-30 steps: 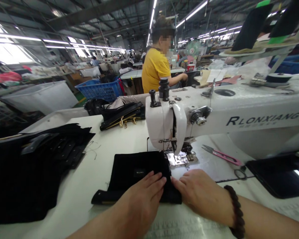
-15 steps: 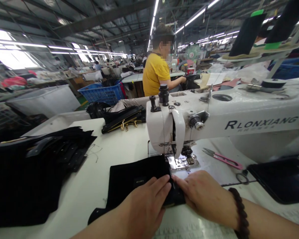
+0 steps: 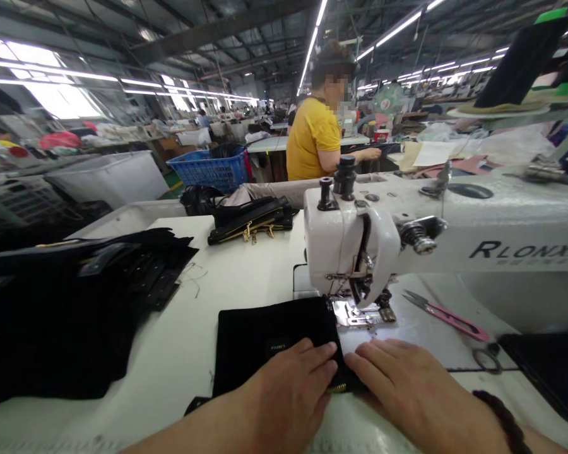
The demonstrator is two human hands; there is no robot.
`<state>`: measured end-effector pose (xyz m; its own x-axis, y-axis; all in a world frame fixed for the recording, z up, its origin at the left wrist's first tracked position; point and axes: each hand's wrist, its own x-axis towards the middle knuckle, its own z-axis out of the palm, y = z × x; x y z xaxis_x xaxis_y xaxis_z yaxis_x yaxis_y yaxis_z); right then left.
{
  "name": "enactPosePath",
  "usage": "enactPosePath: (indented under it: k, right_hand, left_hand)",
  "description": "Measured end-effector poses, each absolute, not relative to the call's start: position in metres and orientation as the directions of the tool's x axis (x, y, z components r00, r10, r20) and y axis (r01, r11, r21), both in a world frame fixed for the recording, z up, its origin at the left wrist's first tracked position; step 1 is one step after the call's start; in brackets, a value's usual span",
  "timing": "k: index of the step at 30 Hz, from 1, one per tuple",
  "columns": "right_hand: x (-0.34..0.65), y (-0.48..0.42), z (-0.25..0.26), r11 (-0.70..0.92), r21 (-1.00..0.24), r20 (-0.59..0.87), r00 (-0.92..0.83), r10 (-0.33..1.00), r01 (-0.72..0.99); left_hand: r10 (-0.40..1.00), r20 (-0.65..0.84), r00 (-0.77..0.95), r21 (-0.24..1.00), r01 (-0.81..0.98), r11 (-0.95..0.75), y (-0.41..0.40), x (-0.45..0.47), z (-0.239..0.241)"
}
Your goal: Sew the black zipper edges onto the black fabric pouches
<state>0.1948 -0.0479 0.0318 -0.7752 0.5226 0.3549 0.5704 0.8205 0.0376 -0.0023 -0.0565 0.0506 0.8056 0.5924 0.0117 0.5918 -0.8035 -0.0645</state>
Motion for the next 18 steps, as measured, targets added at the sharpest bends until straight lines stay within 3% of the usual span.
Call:
enactPosePath:
  k: [3, 6, 13, 18]
  right_hand:
    - [0.192, -0.048, 0.028, 0.848, 0.135, 0.384, -0.816, 0.431, 0.512]
    - [0.193, -0.048, 0.029, 0.887, 0.155, 0.355, -0.863, 0.361, 0.435]
    - [0.194, -0.048, 0.027, 0.869, 0.166, 0.329, -0.857, 0.396, 0.465]
    - [0.194, -0.046, 0.020, 0.851, 0.178, 0.313, -0.848, 0.427, 0.495]
  left_hand:
    - [0.543, 0.036, 0.839, -0.111, 0.543, -0.832, -0.056, -0.002, 0.042]
    - [0.498, 0.073, 0.864, -0.155, 0.503, -0.850, -0.057, -0.002, 0.028]
    - [0.522, 0.177, 0.834, -0.219, 0.551, -0.806, -0.058, -0.001, 0.010]
    - [0.521, 0.111, 0.846, -0.202, 0.532, -0.822, -0.052, -0.002, 0.010]
